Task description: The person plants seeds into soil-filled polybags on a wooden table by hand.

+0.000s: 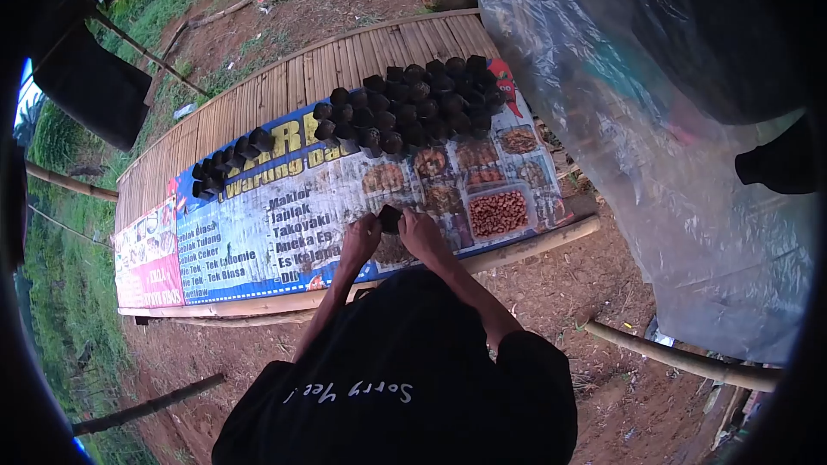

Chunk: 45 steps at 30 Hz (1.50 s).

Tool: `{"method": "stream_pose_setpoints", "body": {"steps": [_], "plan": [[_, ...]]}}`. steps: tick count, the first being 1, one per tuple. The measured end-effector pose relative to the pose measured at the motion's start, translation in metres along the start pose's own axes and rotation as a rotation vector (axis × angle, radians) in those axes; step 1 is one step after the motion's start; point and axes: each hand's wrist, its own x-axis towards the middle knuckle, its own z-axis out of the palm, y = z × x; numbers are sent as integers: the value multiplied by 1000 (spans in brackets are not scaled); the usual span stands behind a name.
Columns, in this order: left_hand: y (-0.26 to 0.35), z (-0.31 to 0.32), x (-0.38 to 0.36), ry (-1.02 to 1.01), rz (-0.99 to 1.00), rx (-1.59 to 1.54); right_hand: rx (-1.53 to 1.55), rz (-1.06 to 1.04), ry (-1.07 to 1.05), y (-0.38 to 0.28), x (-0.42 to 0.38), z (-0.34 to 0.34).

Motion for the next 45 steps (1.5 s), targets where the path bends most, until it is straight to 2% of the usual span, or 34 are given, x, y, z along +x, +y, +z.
{"method": "stream_pose_setpoints", "body": {"steps": [1,5,8,11,17,20,23,28,31,33,37,43,45], "plan": [[7,-5,-2,5,-37,-1,30,2,4,0,1,1],[-27,16,-1,-43,-31,-15,-21,46,-57,10,-8,19],[-5,1,-3,-37,-49,39,33,47,-38,5,-6,10],[-23,11,0,-53,-54,14,19,65,-66,8,-6,13],[-19,10,-4,-67,-75,14,7,30,6,5,-8,13],[-23,16,-6,-59,-54,-11,-27,62,-99,9,-10,18],[-20,12,-8,-41,-51,-19,49,75,-50,4,-7,12],[-8,4,-5,-56,-66,58,59,113,-124,8,-3,11],[-9,4,-6,-41,-95,35,82,95,-69,7,-6,14],[-13,5,-4,-72,-107,74,43,167,-147,8,-5,14],[-11,4,-10,-31,-76,48,39,164,-134,2,-8,10],[-23,10,-11,-17,-77,9,110,101,-147,32,8,13],[-20,1,-12,-78,-242,-128,192,212,23,33,28,1]]}}
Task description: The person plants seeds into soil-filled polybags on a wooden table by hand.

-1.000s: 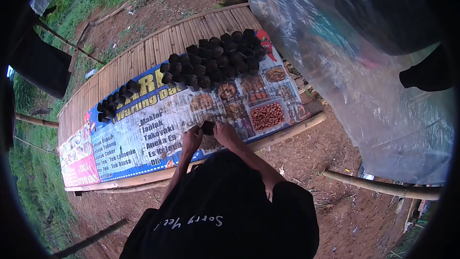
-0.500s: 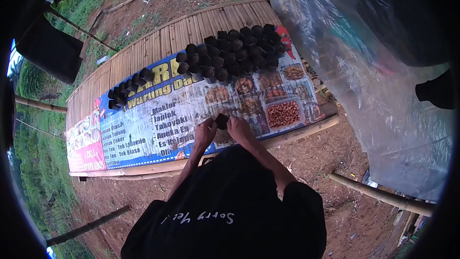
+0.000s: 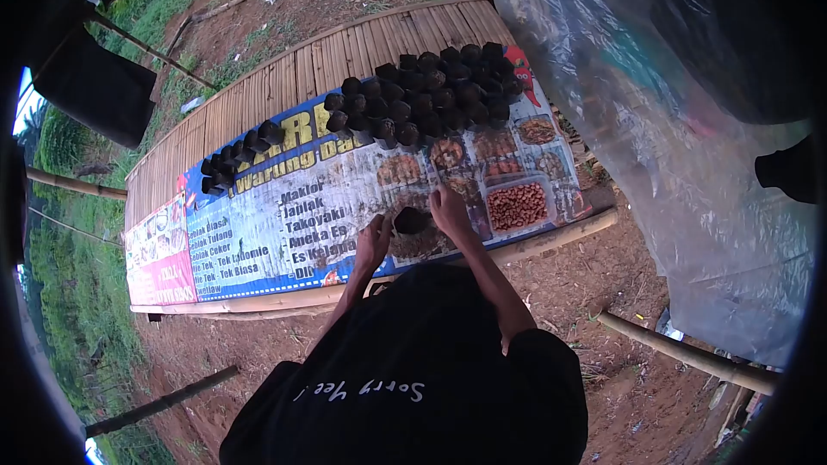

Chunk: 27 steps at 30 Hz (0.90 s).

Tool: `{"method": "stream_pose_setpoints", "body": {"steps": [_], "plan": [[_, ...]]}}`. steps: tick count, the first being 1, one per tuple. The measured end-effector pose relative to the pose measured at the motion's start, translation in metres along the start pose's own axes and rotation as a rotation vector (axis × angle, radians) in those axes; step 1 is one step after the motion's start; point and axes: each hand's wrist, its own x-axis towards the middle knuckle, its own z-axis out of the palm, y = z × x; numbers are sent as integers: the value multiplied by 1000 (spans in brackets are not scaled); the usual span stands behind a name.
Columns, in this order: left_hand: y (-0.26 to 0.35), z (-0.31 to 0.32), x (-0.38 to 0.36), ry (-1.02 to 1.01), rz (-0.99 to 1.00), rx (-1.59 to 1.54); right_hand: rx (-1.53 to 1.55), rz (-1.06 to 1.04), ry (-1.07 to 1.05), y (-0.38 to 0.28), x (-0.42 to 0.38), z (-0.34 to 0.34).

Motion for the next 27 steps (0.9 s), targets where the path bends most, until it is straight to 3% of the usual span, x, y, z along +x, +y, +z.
{"method": "stream_pose_setpoints", "body": {"steps": [4,6,9,13,15,18,19,21,27], "plan": [[-24,3,9,39,185,-35,-157,-64,128,22,33,21],[-25,-1,13,-30,479,217,-319,-103,103,26,40,31],[-23,1,23,-136,562,221,-218,-111,95,23,43,32],[-29,13,31,-111,564,205,-33,-99,152,2,29,9],[-30,19,29,-92,544,211,352,66,-41,-11,16,-11],[-27,24,24,-79,490,214,558,-53,-64,-45,-11,-40],[-28,26,23,-84,453,213,556,-53,-69,-49,-16,-43],[-34,33,23,-39,456,195,77,-187,-124,-55,-24,-45],[-40,41,14,77,444,213,-109,-423,-70,-45,-23,-13]]}}
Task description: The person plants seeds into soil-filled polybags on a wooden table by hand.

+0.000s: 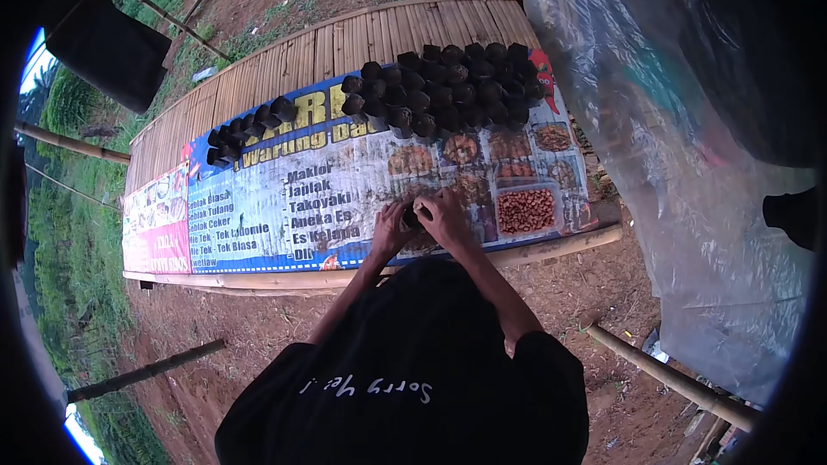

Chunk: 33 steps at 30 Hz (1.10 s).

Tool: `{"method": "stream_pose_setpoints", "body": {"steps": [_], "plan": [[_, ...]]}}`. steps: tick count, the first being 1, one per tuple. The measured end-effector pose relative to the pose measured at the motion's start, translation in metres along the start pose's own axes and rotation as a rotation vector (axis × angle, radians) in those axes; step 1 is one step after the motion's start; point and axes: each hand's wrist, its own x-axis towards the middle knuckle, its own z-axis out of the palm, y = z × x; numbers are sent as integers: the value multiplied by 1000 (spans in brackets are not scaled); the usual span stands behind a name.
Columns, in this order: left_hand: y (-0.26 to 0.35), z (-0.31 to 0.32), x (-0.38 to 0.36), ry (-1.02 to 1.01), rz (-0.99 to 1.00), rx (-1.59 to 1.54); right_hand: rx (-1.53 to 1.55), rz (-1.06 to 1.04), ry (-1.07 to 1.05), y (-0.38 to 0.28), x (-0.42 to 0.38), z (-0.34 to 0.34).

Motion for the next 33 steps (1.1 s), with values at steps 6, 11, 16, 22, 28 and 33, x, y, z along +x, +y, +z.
{"method": "stream_pose_setpoints", "body": {"steps": [6,11,16,22,28,33], "plan": [[9,-1,-2,19,-44,23,12,-81,-51,7,-4,0],[3,3,-3,38,-29,25,21,-9,-159,-1,9,-5],[2,1,-3,-4,-22,104,-16,-104,-65,5,8,7],[2,5,-3,23,-45,46,-22,-42,-69,16,3,8],[14,4,-6,95,-32,51,57,45,-6,-3,0,4],[23,0,-8,92,-47,45,34,117,-11,-3,-6,5]]}}
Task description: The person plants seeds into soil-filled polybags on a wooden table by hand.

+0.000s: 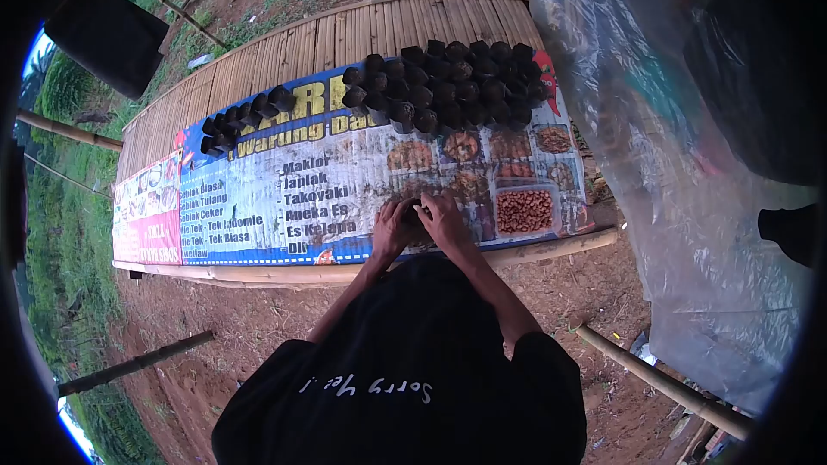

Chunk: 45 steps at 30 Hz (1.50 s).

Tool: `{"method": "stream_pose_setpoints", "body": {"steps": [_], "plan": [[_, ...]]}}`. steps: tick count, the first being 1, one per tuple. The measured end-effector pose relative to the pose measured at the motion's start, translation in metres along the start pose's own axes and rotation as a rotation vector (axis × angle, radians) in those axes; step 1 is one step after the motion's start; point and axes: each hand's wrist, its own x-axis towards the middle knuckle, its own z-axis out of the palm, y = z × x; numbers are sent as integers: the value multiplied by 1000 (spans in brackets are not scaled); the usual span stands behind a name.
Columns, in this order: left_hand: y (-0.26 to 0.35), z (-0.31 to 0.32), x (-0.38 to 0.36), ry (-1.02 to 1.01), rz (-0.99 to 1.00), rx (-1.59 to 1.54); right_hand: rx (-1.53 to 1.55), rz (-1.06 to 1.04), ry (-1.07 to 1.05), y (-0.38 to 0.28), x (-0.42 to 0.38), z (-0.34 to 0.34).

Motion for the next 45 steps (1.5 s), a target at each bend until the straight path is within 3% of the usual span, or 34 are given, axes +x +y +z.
{"method": "stream_pose_setpoints", "body": {"steps": [5,12,14,21,24,26,36,42,45], "plan": [[-9,7,-1,20,-38,-31,-41,-117,59,3,4,7],[-9,7,-5,80,9,-86,-23,-107,-70,2,-4,8],[-8,8,-4,99,-1,-84,-7,-86,40,-4,3,4],[-4,2,-5,86,-21,-58,-37,-129,-69,-1,-4,7],[-3,1,-3,91,-30,-61,19,-83,13,1,5,9],[-3,2,-5,93,-42,-60,-57,-168,50,6,7,14],[-6,2,-5,83,-28,-36,-3,-148,60,0,8,12],[-7,3,-5,114,-4,-36,-45,-180,-75,5,2,7],[-7,2,-5,143,4,-42,46,-163,3,-3,8,7]]}}
